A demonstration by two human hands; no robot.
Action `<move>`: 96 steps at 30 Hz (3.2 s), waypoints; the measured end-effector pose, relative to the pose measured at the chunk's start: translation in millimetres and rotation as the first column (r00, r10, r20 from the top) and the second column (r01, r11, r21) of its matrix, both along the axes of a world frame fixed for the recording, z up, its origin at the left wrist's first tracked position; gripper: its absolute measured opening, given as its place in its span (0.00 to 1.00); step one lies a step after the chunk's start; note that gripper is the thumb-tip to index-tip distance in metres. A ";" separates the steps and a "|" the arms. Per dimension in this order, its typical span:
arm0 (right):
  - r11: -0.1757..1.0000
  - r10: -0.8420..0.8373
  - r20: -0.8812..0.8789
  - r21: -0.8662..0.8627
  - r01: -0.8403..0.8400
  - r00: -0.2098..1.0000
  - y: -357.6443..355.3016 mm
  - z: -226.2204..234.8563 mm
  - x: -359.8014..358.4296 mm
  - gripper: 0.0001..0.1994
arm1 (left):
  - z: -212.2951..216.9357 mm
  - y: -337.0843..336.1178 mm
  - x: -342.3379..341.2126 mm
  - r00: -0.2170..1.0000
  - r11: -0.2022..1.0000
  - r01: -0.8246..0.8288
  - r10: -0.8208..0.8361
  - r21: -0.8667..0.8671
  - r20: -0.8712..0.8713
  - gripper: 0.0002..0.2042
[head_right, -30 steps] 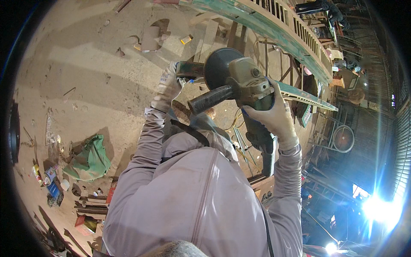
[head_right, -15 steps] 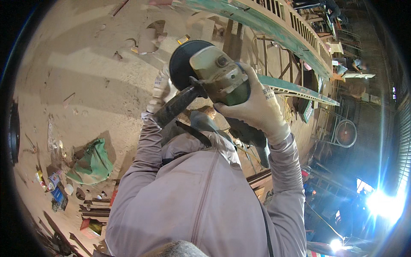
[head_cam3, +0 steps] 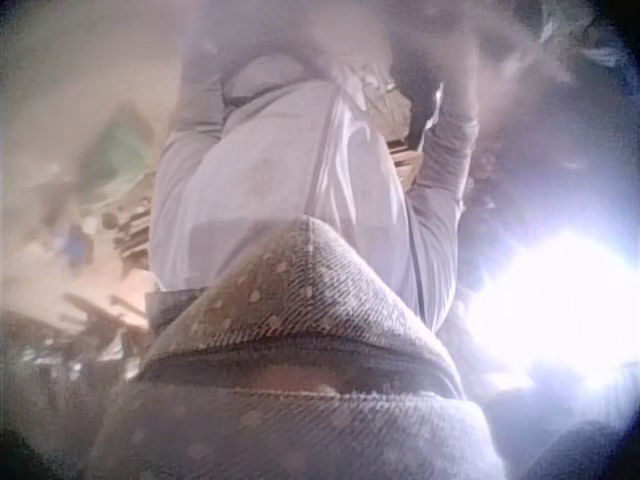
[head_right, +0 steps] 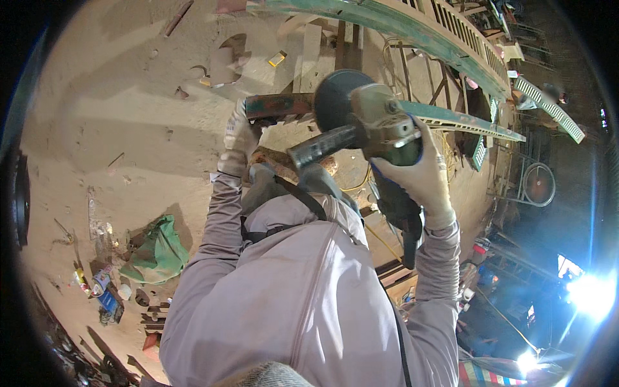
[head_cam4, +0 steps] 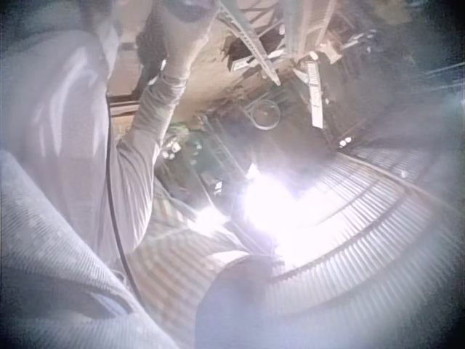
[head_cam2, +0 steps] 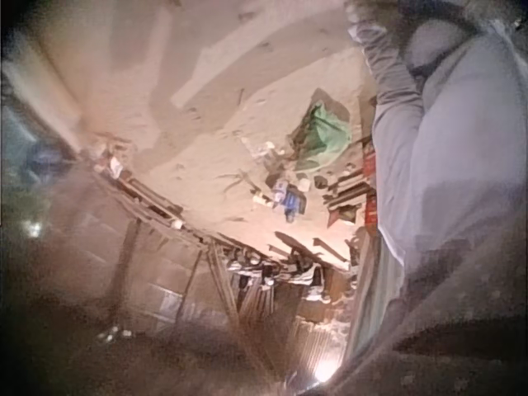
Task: The person uses an angle grinder to sand the edges of a green wooden slatted frame, then applies glue from a bottle into the gaps between the slats and spreads it with a finger. The person works on multiple frames in a workshop.
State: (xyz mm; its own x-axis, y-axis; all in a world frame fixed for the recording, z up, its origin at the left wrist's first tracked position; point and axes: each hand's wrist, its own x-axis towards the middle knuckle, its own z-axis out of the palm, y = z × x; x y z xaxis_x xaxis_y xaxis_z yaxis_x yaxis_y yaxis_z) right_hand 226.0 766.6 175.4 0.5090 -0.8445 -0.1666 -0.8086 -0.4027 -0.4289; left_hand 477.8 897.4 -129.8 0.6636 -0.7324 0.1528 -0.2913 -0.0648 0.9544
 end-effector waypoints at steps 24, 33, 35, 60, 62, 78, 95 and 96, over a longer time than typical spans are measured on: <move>0.759 -0.641 0.561 0.358 0.544 0.525 21.3 -97.1 -271.5 0.35 | 85.4 17.2 -43.1 0.333 0.876 -0.482 0.168 0.015 0.928 0.27; 0.712 -0.683 0.595 0.412 0.569 0.424 -8.2 -115.0 -322.2 0.38 | 120.6 -17.2 -85.7 0.318 0.867 -0.455 -0.055 0.203 0.946 0.32; 0.719 -0.675 0.591 0.390 0.575 0.443 -13.9 -117.9 -331.4 0.39 | 128.2 -40.0 -112.3 0.327 0.907 -0.407 0.035 0.107 0.944 0.33; 0.559 -0.823 0.416 0.468 0.684 0.387 -53.0 -222.3 -476.8 0.46 | 108.3 -286.3 -488.7 0.060 0.337 0.609 -0.922 0.718 0.383 0.19; 0.442 -0.864 0.502 0.797 0.412 -0.044 -43.6 -263.0 -488.1 0.35 | 105.2 -296.6 -491.1 0.039 0.299 0.594 -0.938 0.747 0.344 0.18; 0.090 -0.974 0.210 0.708 0.700 -0.088 -36.4 -261.2 -435.7 0.37 | 87.8 -447.1 -546.6 -0.228 0.077 0.646 -0.930 0.759 0.289 0.17; 0.161 -0.954 0.291 0.293 0.942 0.073 -314.8 -229.2 -652.4 0.56 | 105.7 -590.6 -756.1 -0.249 0.076 0.670 -0.914 0.739 0.320 0.10; 0.184 -0.947 0.312 0.310 0.933 0.083 -326.3 -228.7 -667.7 0.54 | 112.0 -600.8 -769.4 -0.257 0.073 0.635 -0.919 0.769 0.300 0.14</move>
State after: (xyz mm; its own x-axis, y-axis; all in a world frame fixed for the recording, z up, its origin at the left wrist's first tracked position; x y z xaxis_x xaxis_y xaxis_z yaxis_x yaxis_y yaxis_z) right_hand -441.7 440.3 -53.2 -0.6872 -0.6811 -0.2527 -0.2923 0.5777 -0.7621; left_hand -291.7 296.6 -17.8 -0.7468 -0.6041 -0.2781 -0.6617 0.6331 0.4016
